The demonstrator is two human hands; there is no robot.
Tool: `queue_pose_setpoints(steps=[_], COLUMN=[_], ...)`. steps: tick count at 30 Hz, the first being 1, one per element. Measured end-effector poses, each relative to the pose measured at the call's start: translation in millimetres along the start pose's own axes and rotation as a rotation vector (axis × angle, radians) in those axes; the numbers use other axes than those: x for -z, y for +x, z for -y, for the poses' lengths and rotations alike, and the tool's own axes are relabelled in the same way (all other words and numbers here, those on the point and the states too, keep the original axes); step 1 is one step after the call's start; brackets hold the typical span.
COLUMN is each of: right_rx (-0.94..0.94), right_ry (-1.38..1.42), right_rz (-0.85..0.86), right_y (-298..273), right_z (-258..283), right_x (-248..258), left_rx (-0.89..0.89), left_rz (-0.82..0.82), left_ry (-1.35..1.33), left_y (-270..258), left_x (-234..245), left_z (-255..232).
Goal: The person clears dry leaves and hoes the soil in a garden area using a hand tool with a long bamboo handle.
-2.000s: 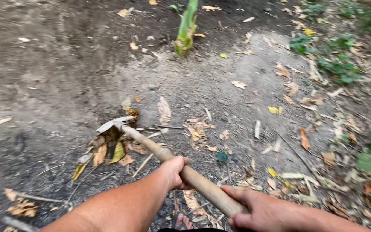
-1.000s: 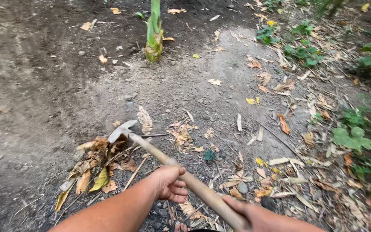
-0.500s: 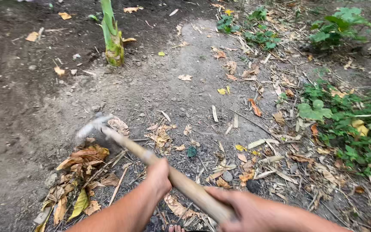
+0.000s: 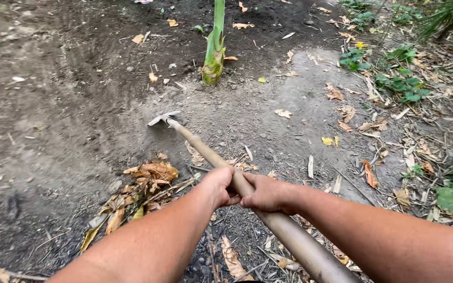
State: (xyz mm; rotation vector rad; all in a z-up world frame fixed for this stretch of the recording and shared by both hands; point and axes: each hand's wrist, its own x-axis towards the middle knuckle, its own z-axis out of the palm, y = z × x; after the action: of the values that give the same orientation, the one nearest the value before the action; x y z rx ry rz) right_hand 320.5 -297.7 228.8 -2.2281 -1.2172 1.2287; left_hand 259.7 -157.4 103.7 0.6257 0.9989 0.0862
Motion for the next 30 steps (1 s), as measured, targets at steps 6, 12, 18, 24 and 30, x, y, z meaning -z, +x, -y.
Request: queue_pose_setpoints(steps=[6, 12, 18, 24, 30], right_rx=[-0.042, -0.176, 0.456, 0.729, 0.876], right_ry=[0.015, 0.465, 0.963, 0.859, 0.24], right_rz=[0.063, 0.199, 0.223, 0.003, -0.543], right_y=[-43, -125, -83, -48, 14], right_z=[11, 37, 73, 131, 186], right_x=[13, 103, 110, 94, 115], left_rx=[0.072, -0.179, -0.488, -0.516, -0.507], left_rz=[0.01, 0.036, -0.125, 0.168, 0.059], left_ry=[-0.09, -0.36, -0.671, -0.63, -0.435], left_y=[11, -31, -71, -98, -162], left_x=[-33, -59, -66, -39, -29], left_z=[3, -55, -150, -213, -233])
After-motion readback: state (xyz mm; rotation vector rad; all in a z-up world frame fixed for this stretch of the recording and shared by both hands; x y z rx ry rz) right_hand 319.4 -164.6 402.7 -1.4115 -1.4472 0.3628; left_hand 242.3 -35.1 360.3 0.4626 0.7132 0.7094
